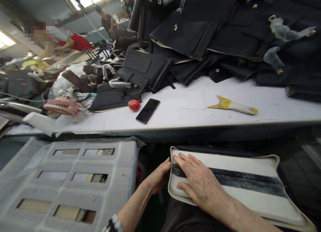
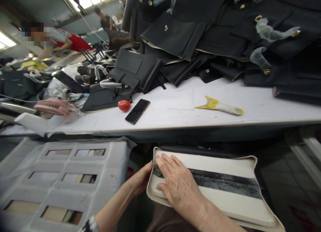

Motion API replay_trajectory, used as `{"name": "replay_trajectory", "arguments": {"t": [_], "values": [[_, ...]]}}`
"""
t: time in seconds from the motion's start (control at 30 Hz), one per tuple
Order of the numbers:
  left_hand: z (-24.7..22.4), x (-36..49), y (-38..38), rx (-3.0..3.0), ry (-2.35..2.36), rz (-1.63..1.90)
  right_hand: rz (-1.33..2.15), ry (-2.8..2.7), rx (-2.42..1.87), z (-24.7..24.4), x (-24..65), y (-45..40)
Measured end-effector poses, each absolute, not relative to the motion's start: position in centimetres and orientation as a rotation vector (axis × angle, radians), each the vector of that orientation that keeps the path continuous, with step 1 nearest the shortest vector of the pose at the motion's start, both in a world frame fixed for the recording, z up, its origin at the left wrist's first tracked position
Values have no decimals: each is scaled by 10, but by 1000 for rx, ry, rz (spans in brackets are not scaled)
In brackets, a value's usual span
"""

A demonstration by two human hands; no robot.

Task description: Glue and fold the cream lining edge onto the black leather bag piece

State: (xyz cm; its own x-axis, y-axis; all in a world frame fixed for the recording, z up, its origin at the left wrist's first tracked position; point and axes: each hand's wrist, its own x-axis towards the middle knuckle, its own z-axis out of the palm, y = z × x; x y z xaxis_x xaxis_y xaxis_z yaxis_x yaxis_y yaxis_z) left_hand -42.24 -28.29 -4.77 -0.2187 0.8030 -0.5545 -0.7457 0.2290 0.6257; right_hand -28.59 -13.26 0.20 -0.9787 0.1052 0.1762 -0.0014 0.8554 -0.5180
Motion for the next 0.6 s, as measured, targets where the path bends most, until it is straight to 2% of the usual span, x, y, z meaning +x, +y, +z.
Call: {"name": "replay_trajectory", "arguments": {"t": [0.33,0.6], "values": [[0,-449,-277,228,1293,1096,803,-2847,-87,-1,-283,-133],[9,-444,-267,356,1473,1015,880,-2832,-109,-7,-286,-132]]}}
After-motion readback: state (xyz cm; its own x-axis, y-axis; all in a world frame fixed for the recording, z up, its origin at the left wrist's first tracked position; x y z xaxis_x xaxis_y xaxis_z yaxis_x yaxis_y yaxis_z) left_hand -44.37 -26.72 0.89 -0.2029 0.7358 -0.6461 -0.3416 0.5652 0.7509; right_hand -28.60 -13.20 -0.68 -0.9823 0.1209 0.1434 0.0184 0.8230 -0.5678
